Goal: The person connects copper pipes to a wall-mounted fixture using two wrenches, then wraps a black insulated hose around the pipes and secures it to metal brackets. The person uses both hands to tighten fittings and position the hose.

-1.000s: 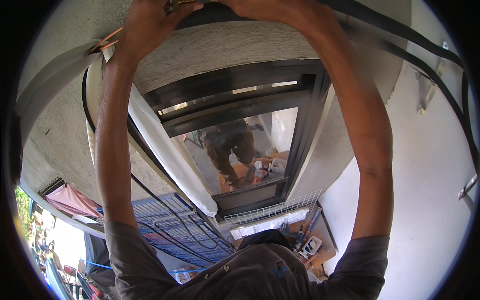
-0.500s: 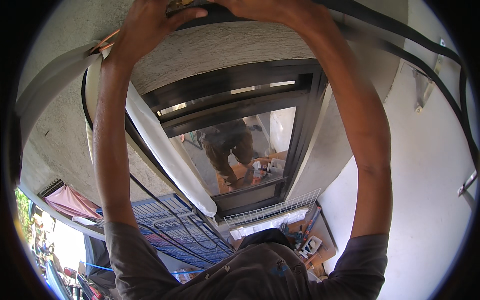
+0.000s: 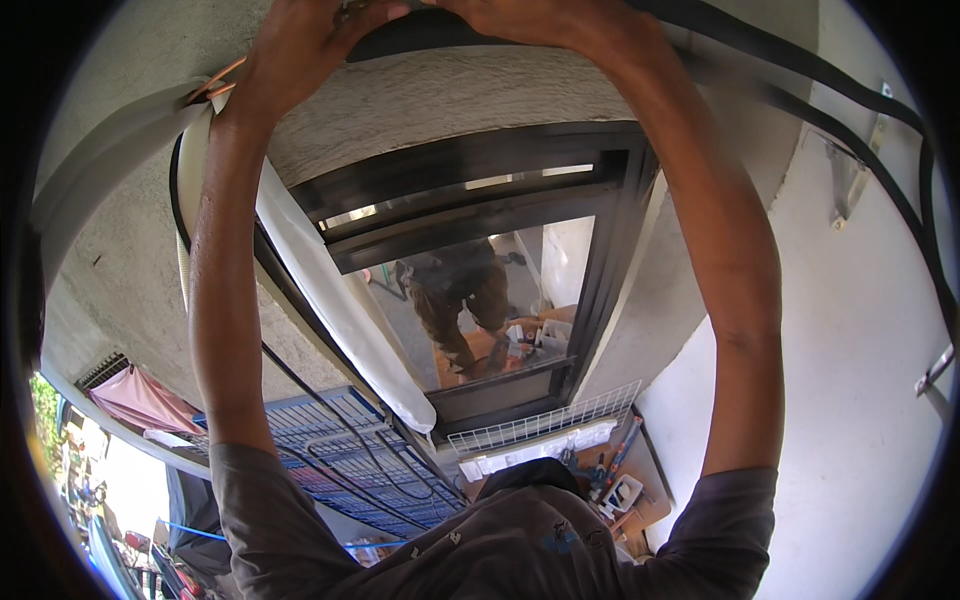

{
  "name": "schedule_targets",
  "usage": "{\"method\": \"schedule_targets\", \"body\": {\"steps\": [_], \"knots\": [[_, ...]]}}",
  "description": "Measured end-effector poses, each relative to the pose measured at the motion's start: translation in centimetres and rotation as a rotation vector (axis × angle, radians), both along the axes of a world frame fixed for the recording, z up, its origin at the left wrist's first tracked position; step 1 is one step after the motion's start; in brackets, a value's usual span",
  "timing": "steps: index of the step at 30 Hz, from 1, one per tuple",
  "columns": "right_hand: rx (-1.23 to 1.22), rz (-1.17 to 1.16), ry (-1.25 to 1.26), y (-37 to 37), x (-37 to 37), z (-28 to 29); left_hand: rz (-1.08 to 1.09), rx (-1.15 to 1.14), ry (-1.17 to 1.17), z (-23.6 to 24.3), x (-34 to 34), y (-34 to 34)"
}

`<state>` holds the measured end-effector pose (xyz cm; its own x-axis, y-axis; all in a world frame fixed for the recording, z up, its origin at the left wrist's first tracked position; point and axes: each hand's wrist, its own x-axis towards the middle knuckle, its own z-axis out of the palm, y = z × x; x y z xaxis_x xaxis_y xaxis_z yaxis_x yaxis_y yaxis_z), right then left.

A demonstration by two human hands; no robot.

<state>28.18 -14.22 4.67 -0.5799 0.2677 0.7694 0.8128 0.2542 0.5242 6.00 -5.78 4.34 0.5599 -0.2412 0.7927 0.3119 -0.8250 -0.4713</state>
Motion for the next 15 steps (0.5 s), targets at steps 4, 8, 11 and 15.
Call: {"method": "schedule_targets", "body": {"steps": [4, 8, 11, 15], "knots": [[-0.013, 0.003, 0.017, -0.01, -0.11, -0.18, -0.041, -0.094, -0.003, 0.01, 0.1, 0.16], [0.01, 0.022, 0.005, -0.06, -0.14, -0.1, -0.091, -0.07, -0.085, -0.16, 0.34, -0.02], [0.029, 0.031, 0.001, -0.13, -0.12, 0.13, -0.143, -0.271, -0.105, -0.06, 0.19, -0.26], [0.006, 0.032, -0.007, -0.15, -0.1, 0.01, -0.086, -0.074, -0.098, 0.02, -0.18, -0.06]]}}
